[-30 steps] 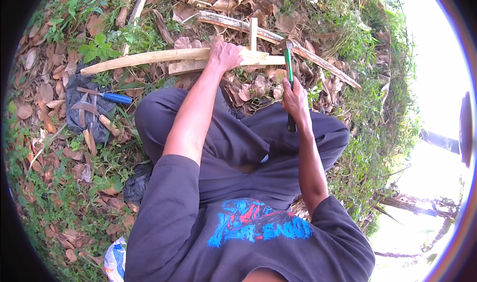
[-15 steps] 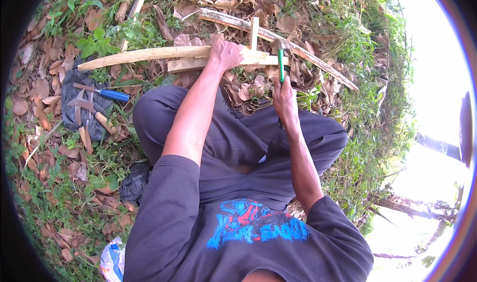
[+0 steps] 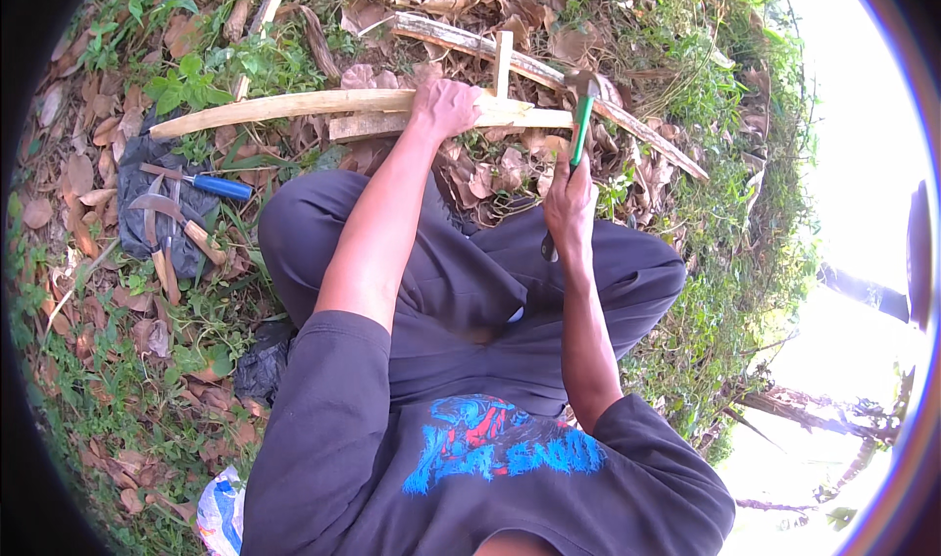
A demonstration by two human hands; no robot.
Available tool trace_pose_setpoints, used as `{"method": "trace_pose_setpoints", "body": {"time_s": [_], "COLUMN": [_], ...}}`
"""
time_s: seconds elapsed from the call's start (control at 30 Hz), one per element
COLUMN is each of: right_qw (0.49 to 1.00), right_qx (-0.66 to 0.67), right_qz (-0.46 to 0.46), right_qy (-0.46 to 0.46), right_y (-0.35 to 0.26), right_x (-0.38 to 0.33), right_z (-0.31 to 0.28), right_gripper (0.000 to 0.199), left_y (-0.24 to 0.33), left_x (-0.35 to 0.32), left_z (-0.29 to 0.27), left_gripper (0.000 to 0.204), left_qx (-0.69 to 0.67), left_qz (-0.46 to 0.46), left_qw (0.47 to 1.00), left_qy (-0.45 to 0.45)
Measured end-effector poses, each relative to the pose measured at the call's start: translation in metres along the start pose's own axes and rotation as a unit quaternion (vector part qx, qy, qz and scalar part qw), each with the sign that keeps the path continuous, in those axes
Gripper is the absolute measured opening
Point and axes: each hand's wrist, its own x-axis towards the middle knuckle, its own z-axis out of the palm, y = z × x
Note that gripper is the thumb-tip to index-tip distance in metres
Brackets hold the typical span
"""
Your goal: The person sits on the ground and uses a green-handled knife to carve and shape a long, thin piece of light-colored wood. They hold the wood with their left hand and repeatedly scrape the blade along its length to remove thin strips of material.
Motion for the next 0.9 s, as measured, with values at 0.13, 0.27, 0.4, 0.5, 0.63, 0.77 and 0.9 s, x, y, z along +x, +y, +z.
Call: {"method": "trace_pose_setpoints", "body": {"time_s": [0.13, 0.27, 0.4, 0.5, 0.63, 0.77, 0.9], "right_qw": [0.978, 0.994, 0.983, 0.997, 0.995, 0.999, 0.966], "right_qx": [-0.167, -0.004, -0.121, 0.033, -0.08, 0.018, -0.151], "right_qz": [-0.121, -0.056, -0.137, 0.077, -0.015, 0.048, -0.204], "right_qy": [0.019, 0.098, -0.019, 0.004, -0.064, -0.002, 0.04], "right_y": [0.079, 0.013, 0.043, 0.001, 0.061, -0.007, 0.091], "right_x": [0.026, 0.025, 0.02, 0.018, 0.034, 0.018, 0.032], "right_z": [0.033, -0.002, 0.018, -0.006, 0.015, -0.014, 0.019], "right_gripper": [0.044, 0.045, 0.037, 0.036, 0.036, 0.036, 0.038], "left_y": [0.004, -0.002, 0.001, 0.001, 0.002, -0.008, 0.016], "left_x": [0.0, 0.0, 0.001, 0.002, 0.002, -0.002, -0.001], "left_z": [0.003, 0.005, 0.004, 0.001, 0.008, 0.015, 0.001], "left_gripper": [0.024, 0.024, 0.023, 0.025, 0.025, 0.024, 0.023], "left_qx": [-0.009, -0.012, -0.02, -0.019, -0.031, -0.016, -0.03], "left_qz": [0.013, 0.016, 0.008, 0.009, 0.014, 0.026, 0.011], "left_qw": [1.0, 1.0, 1.0, 1.0, 0.999, 0.998, 0.999], "left_qy": [-0.008, 0.018, -0.007, 0.009, 0.036, 0.062, 0.009]}}
